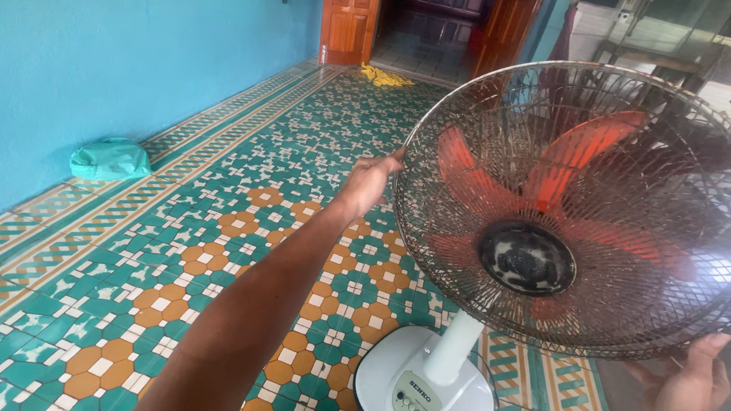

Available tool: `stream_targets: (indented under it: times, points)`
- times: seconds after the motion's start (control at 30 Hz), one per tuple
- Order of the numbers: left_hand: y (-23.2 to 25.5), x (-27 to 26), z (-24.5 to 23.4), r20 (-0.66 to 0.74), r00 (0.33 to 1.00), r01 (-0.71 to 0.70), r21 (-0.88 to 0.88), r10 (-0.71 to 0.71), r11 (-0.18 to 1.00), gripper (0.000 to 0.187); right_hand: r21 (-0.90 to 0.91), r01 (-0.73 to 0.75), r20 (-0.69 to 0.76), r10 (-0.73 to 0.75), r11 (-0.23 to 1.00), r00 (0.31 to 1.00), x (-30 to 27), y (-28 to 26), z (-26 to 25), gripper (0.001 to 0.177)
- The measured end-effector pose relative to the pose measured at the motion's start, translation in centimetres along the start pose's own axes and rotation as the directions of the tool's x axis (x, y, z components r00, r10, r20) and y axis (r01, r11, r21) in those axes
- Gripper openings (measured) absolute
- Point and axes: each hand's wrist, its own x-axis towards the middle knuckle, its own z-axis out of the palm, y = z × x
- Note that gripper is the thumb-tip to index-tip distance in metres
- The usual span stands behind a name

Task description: The person assembles a standing fan by attaching the rear motor housing, mounting the front grille, installing the orange fan blade, and securing the front grille. The person then adjusts the fan head and positions the unit on the floor.

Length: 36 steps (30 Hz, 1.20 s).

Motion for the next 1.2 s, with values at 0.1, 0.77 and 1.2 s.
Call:
stream_targets:
  times: [0.1, 0.77, 1.2]
  points:
    - [0.0, -0.3, -0.1, 0.002, 1.0, 0.007, -0.007, -0.007, 1.0, 0.06, -0.016, 0.015, 0.004, -0.015, 1.0, 1.0, 0.1, 0.0, 0.2, 0.081]
    - [-5.3, 3.0, -0.8, -0.066, 0.995, -0.085, -0.267, 0.07, 0.96, 0.054, -0.037, 0.011, -0.032, -0.012, 0.999, 0.999, 0.2, 1.0, 0.7, 0.08]
    - [2.2, -2.5, 1.8, -0.139, 0.99, 0.015, 0.368, 0.039, 0.93, 0.127, -0.039, -0.105, -0.027, 0.104, 0.994, 0.994, -1.1, -1.3, 2.7, 0.066]
